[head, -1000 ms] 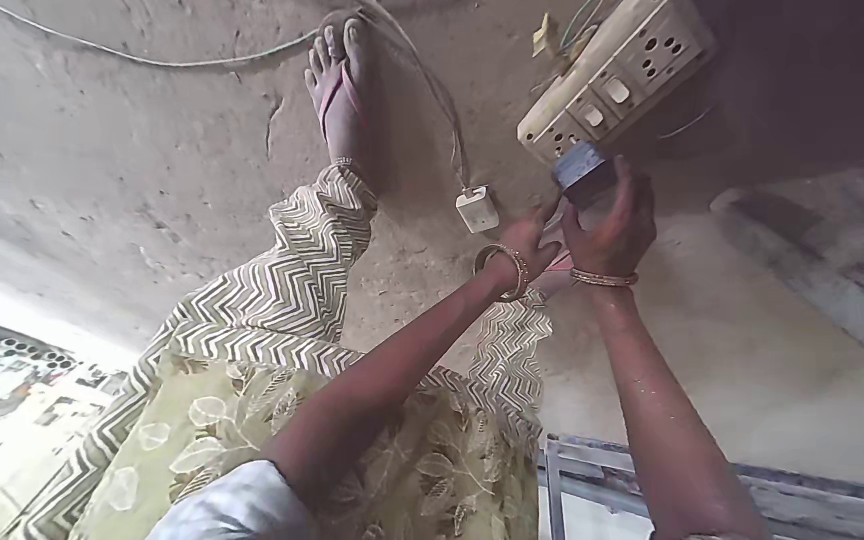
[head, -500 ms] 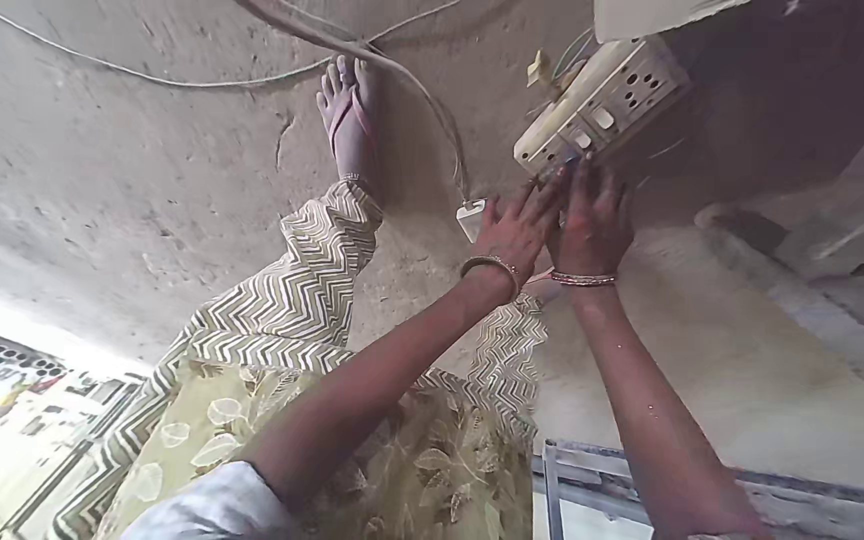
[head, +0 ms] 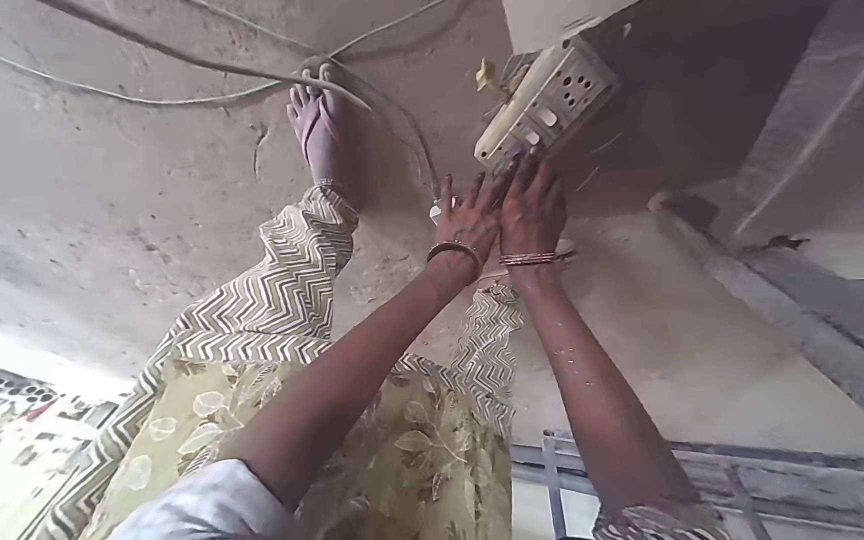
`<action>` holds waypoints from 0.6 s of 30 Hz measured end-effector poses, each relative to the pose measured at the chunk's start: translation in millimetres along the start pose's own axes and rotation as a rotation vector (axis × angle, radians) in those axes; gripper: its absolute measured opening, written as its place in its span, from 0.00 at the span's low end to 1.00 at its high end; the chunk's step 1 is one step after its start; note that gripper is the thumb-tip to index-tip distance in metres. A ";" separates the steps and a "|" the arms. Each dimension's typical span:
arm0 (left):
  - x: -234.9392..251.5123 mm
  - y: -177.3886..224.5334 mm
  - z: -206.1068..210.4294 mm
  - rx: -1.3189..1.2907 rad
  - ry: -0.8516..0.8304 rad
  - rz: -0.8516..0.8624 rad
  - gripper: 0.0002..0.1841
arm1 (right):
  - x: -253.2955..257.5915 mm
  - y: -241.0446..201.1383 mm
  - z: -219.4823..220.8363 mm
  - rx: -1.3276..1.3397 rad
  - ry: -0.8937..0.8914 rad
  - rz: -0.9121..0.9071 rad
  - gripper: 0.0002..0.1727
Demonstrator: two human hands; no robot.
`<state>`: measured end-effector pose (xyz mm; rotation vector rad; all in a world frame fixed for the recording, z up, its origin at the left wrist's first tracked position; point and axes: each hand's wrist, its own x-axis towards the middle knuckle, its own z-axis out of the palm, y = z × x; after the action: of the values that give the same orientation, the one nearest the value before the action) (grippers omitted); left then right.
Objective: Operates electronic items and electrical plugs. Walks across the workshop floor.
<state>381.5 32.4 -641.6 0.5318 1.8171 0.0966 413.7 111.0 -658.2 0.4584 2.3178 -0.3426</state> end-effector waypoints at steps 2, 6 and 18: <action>0.2 1.0 -3.7 0.013 -0.021 -0.006 0.40 | 2.8 1.5 -19.1 0.062 -0.084 0.014 0.29; 0.7 -6.9 -0.3 0.055 0.023 0.000 0.46 | 32.8 24.4 -67.1 0.351 -0.291 0.112 0.26; -43.9 -58.7 8.4 -0.183 -0.097 0.028 0.18 | 88.1 23.5 -39.1 0.158 -0.214 0.282 0.36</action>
<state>380.8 -39.4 -624.6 0.4246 1.6874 0.2494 340.9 166.4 -696.4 0.7776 1.9947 -0.4157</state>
